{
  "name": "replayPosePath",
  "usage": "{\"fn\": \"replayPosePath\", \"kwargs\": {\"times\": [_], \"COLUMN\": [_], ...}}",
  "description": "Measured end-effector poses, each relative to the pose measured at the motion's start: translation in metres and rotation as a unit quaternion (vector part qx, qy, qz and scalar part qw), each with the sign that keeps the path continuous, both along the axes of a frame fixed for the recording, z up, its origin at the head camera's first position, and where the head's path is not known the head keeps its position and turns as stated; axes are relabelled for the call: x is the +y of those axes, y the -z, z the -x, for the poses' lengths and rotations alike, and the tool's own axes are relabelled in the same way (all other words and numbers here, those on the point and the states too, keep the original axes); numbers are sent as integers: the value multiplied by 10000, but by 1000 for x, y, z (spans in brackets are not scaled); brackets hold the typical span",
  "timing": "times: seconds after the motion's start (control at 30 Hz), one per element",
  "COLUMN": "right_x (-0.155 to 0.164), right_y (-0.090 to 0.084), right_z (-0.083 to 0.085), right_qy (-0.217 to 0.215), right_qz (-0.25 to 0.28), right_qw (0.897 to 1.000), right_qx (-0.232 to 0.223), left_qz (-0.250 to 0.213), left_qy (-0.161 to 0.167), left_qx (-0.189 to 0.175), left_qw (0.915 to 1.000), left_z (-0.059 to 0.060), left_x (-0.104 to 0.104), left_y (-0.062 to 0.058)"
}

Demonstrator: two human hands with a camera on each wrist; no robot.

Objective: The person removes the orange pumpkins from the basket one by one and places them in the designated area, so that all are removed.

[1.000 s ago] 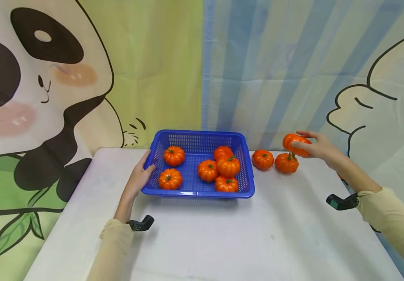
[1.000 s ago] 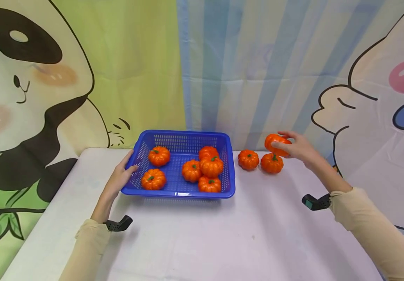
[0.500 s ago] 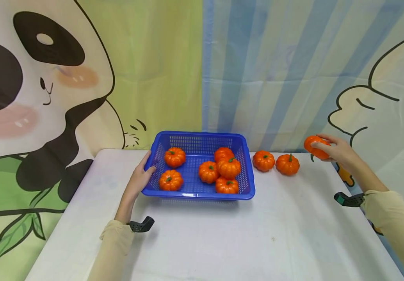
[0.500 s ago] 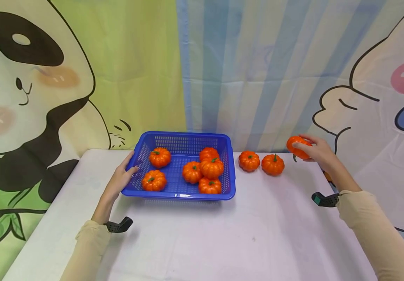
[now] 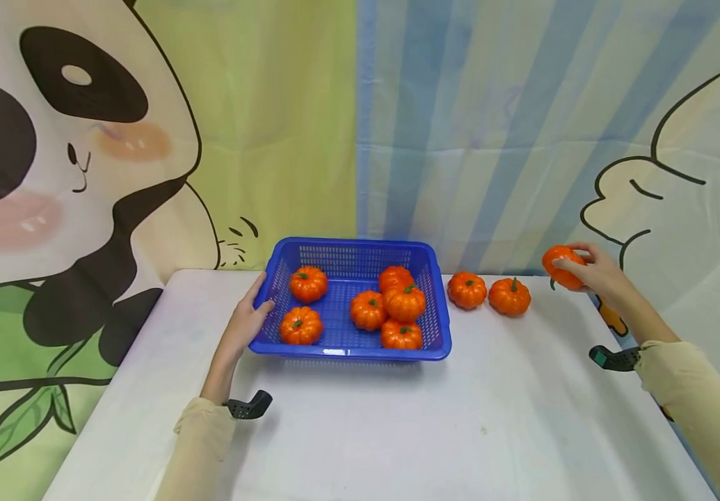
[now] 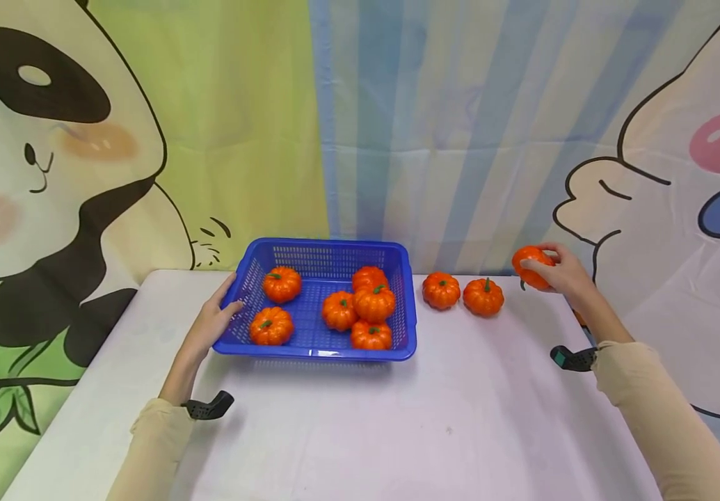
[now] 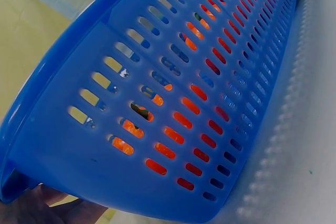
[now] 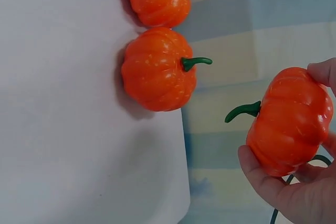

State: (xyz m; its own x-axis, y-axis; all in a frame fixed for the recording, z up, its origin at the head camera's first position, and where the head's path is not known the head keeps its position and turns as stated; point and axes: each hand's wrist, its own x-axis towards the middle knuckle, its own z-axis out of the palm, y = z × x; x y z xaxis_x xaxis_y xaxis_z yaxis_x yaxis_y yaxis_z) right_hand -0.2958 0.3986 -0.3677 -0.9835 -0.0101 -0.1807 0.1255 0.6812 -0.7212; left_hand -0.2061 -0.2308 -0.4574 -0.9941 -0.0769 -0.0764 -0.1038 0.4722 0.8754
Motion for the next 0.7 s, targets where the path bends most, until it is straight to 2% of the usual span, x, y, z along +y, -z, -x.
{"fn": "replayPosePath", "kwargs": {"times": [0.23, 0.5, 0.7], "right_x": [-6, -5, -7], "right_y": [4, 9, 11], "right_z": [-1, 0, 1], "right_qy": [7, -233, -57], "right_qz": [28, 208, 263], "right_qw": [10000, 9995, 9996], "right_qx": [55, -68, -20], "left_qz": [-16, -76, -40], "left_qy": [-6, -19, -35], "left_qx": [48, -45, -51], "left_qw": [10000, 10000, 10000], "left_z": [-1, 0, -2], "left_x": [-1, -1, -1], "left_y": [1, 2, 3]}}
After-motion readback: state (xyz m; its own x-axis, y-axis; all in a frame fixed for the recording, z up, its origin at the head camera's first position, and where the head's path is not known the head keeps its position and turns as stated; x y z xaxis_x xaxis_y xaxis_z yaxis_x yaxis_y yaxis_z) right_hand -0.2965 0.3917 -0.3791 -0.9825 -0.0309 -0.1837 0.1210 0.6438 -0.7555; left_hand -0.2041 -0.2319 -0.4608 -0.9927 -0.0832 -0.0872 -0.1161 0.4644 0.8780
